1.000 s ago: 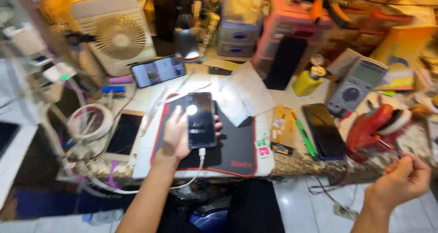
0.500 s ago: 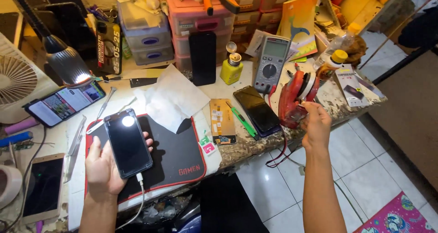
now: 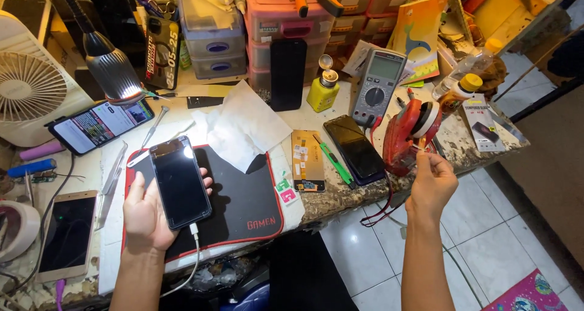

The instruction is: Testing and diagnosing a mobile phone by repeatedly plugging in a charging cable and observing the screen.

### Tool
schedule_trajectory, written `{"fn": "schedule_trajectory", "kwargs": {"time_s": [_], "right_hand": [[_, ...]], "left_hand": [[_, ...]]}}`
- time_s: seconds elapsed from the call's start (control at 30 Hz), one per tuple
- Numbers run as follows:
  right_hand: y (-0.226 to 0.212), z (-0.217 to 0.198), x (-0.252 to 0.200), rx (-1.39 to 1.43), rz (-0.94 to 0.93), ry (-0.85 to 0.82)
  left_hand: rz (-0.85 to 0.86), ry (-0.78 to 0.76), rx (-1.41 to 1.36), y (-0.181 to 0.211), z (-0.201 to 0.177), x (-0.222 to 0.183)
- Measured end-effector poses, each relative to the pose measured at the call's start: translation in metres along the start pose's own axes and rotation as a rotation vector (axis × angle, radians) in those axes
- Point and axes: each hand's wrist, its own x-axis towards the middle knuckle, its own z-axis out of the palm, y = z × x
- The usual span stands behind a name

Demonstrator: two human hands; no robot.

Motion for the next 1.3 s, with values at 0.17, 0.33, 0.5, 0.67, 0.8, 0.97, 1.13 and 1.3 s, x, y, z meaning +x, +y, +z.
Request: {"fn": "schedule_trajectory", "kwargs": {"time_s": [0.17, 0.33, 0.5, 0.67, 0.8, 0.97, 1.13, 1.3], "right_hand": [[0.023, 0.0, -0.003, -0.109, -0.096, 0.04], [0.038, -0.019, 0.001, -0.228, -0.162, 0.113], [0.029, -0.002, -0.037, 0.109, -0.173, -0.246], [-0.006, 0.076, -0.119, 0.453, 0.272, -1.048], [-0.084, 0.118, -0.174, 0.245, 0.225, -1.634], [-0.102, 0.146, -0.195, 0.073, 0.235, -1.772], [-0.098, 0.159, -0.194, -0.056, 0.223, -1.808], [-0.092, 0.164, -0.195, -0.093, 0.201, -1.848]], "left_hand": [[-0.003, -0.002, 0.0, 0.0, 0.001, 0.0], [-0.025, -0.001, 0.001, 0.0, -0.002, 0.005], [-0.013, -0.138, -0.092, -0.008, -0.029, 0.017], [-0.017, -0.264, -0.086, -0.011, -0.038, 0.014], [-0.038, -0.317, -0.056, -0.015, -0.039, 0.01], [-0.005, -0.218, 0.045, -0.058, -0.128, 0.105], [-0.003, -0.265, 0.093, -0.019, -0.044, 0.015], [0.058, -0.291, 0.177, -0.047, -0.104, 0.089]]}}
